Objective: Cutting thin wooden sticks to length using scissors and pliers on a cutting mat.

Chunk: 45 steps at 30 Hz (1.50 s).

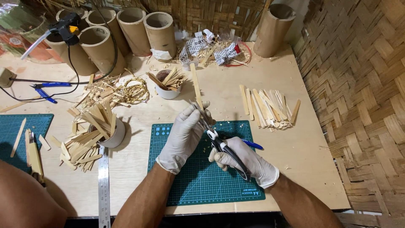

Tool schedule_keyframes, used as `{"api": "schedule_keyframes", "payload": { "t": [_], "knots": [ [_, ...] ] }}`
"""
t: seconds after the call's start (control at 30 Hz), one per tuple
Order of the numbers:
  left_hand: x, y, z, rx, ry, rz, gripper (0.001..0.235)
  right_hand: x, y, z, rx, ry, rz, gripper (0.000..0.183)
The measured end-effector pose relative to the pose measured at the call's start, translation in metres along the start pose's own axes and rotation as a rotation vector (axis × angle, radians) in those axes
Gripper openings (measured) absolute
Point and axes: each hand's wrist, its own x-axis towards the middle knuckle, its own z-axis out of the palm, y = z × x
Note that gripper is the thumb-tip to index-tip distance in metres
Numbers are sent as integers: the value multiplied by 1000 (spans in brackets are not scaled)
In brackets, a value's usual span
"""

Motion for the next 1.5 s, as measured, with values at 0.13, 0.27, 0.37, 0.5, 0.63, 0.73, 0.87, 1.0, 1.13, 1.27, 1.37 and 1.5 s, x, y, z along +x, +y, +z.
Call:
{"api": "schedule_keyframes", "payload": {
  "t": [0.13,0.27,0.37,0.5,0.63,0.73,0.87,1.0,1.13,1.27,1.37,1.5],
  "knots": [
    [3,-2,-3,20,9,-3,34,-5,-27,2,-12,48,48,41],
    [3,-6,-4,-139,31,11,27,-5,-27,2,-12,63,98,43],
    [1,-5,-7,-150,50,-16,26,-4,-24,1,7,72,106,45],
    [-5,9,10,-164,47,-42,34,-5,-19,2,14,80,127,47],
    [0,8,1,-338,51,-169,37,-13,-26,-1,-17,23,88,48],
    [-6,13,-1,-316,-162,-149,28,-21,-12,-4,265,44,234,39],
    [-12,22,8,-280,-303,-104,18,-18,18,-9,689,-174,367,44],
    [-9,20,13,-221,-272,-102,15,-20,38,-14,928,-382,357,45],
    [-12,21,18,-198,-315,-75,30,-21,19,-9,926,-282,523,40],
    [-15,17,21,-285,-341,-135,37,-14,-10,0,258,-210,160,41],
    [-21,10,24,-340,-344,-155,34,-7,-7,2,157,-207,63,35],
    [-21,6,23,-344,-346,-150,34,-4,-7,3,65,-139,-12,36]
  ]
}}
